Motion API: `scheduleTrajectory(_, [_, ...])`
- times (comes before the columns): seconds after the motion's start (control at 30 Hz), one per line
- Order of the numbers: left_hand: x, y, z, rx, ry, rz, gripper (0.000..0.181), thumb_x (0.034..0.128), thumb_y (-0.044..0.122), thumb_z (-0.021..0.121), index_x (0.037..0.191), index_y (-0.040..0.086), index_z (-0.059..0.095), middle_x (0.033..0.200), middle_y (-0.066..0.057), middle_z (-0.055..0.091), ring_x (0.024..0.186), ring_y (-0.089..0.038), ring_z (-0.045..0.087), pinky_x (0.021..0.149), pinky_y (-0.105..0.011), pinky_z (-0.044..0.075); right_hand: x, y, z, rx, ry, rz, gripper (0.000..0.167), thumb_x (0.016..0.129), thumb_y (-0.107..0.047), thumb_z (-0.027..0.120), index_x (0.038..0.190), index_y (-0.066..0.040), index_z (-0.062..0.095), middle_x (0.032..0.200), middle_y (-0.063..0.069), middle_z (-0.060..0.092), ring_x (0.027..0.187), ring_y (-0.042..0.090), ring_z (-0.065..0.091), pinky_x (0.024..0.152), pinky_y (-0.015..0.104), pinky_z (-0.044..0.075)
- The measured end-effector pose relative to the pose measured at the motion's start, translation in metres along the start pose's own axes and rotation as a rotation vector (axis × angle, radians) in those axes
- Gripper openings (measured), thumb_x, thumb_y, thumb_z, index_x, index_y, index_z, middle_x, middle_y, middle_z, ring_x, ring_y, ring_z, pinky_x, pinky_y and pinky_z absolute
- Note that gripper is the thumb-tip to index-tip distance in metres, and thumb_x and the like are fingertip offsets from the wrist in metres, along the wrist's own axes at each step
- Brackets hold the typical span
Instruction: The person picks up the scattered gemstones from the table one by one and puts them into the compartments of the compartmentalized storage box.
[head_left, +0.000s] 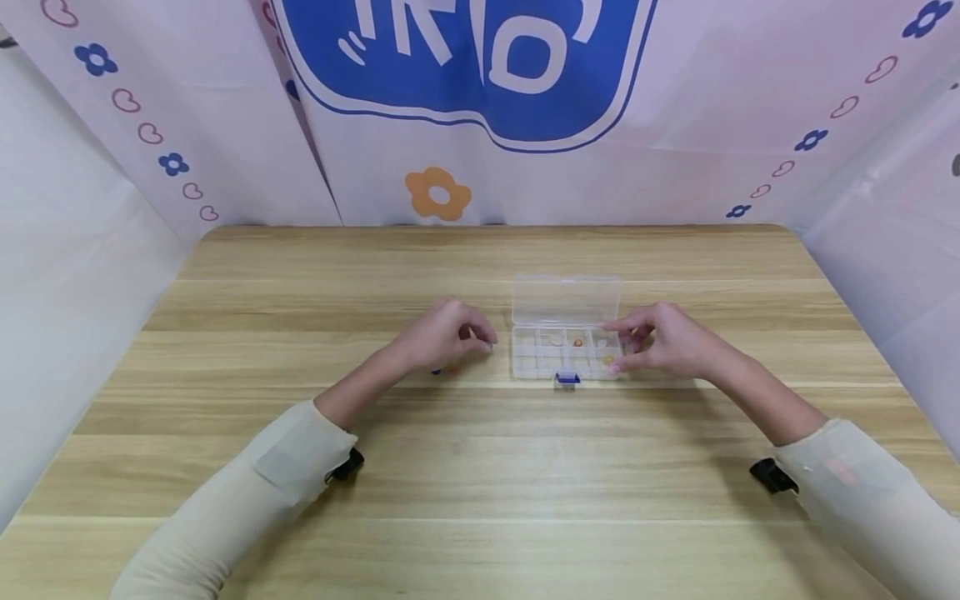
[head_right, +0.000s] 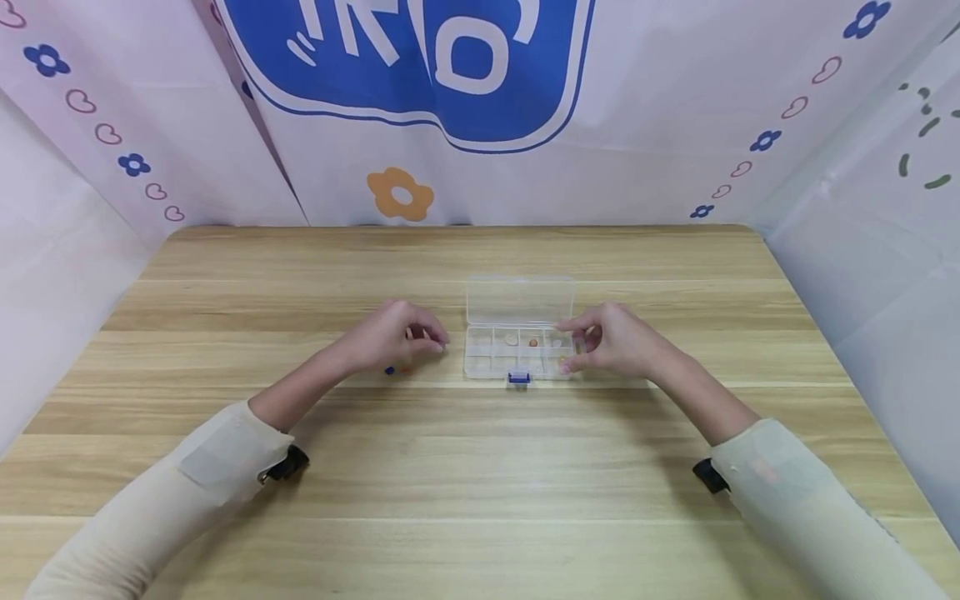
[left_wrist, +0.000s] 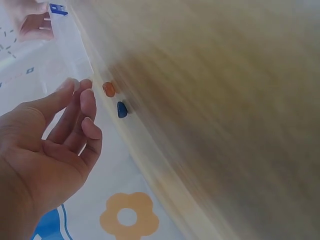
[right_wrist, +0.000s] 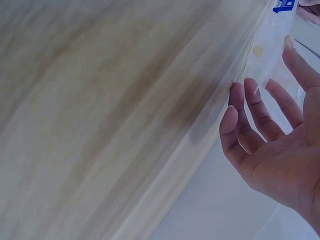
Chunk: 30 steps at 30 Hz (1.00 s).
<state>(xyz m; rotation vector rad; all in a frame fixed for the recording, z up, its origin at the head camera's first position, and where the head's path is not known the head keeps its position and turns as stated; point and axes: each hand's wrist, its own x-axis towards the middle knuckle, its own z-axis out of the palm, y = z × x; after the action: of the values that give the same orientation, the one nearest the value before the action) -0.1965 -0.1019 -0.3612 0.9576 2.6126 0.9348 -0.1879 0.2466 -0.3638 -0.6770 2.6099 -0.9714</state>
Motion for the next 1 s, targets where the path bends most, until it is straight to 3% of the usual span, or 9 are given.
scheduleTrajectory(0.2, [0.0,0.001,0.0,-0.013,0.0,0.011,0.005,0.093,0.002,0.076,0.097,0.002,0.079,0.091,-0.004,0.077,0.082,-0.015,0.069,0.077,-0.031,0.058,0.0,-0.001,-0.001,-0.003,0.003,-0.006,0.055,0.08,-0.012,0.09,0.129,0.003,0.069,0.088,0.004,0.068,0.082,0.022,0.059,0.075,0.029,0.055])
scheduleTrajectory(0.67, [0.006,0.013,0.0,-0.054,-0.015,-0.044,0.003,0.0945,0.006,0.076,0.096,0.004,0.078,0.089,0.0,0.075,0.08,-0.013,0.066,0.073,-0.028,0.054,0.0,0.0,-0.001,-0.005,0.009,-0.014,0.055,0.08,-0.011,0.09,0.128,0.004,0.069,0.088,0.005,0.069,0.083,0.023,0.06,0.075,0.028,0.056])
scheduleTrajectory(1.0, [0.009,0.017,0.002,-0.08,-0.008,-0.009,0.003,0.0952,0.004,0.075,0.093,0.004,0.077,0.092,-0.002,0.075,0.081,-0.014,0.068,0.069,-0.025,0.054,-0.001,-0.001,0.0,0.005,0.0,-0.001,0.055,0.08,-0.012,0.09,0.129,0.004,0.069,0.088,0.005,0.068,0.083,0.022,0.06,0.076,0.028,0.056])
